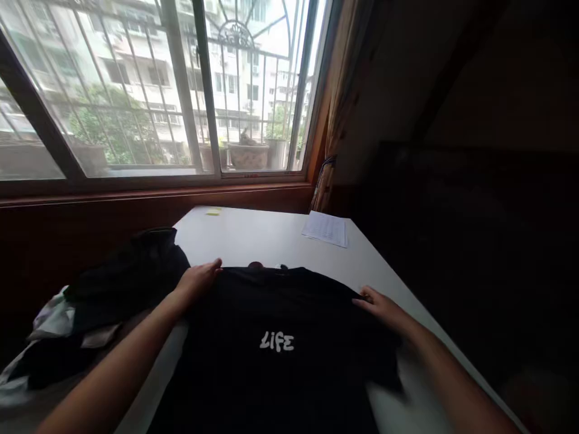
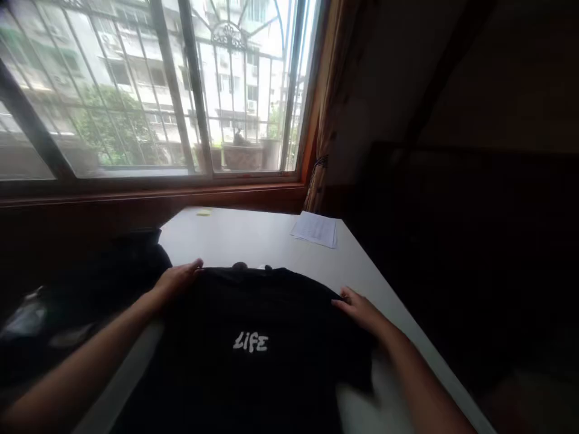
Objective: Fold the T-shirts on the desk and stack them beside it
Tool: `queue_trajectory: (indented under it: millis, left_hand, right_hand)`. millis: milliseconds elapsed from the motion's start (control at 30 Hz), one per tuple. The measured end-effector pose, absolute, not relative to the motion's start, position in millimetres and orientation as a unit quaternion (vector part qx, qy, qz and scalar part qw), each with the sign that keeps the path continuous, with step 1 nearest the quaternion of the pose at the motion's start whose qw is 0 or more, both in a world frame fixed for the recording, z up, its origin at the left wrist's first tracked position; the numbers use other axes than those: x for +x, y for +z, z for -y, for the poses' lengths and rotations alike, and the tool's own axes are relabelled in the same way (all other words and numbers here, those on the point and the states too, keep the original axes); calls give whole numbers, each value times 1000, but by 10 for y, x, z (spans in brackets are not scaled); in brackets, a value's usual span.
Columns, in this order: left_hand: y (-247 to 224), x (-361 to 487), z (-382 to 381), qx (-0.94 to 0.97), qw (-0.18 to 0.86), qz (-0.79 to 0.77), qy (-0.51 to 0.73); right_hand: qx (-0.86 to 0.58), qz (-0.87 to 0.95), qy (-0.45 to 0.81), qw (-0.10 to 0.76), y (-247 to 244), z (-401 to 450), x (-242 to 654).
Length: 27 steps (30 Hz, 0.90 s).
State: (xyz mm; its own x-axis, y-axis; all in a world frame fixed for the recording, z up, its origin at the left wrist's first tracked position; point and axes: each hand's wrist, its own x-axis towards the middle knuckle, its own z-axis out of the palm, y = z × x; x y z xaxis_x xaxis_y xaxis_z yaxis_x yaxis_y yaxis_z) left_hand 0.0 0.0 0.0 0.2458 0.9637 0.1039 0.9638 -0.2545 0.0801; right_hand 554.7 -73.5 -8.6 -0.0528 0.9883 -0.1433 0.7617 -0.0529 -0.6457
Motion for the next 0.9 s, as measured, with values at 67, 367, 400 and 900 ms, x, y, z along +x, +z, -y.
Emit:
queue_trajectory:
  millis: [67,367,400,900]
  left_hand:
    - [-43,-15,20,-778,-7,626,-59]
    - [99,-570,163,-753,-373,521,-152]
    - [117,-648,194,-745,-396,516,-148]
    - [309,-699,502,-738,-40,647,-188]
  right_hand:
    - [-670,664,287,167,-116,750,5610]
    - [-646,623,399,186,1,948,5860]
    - [-649,609,418,181,6,982,5903]
    - [-694,598,373,147,-285,1189,6265]
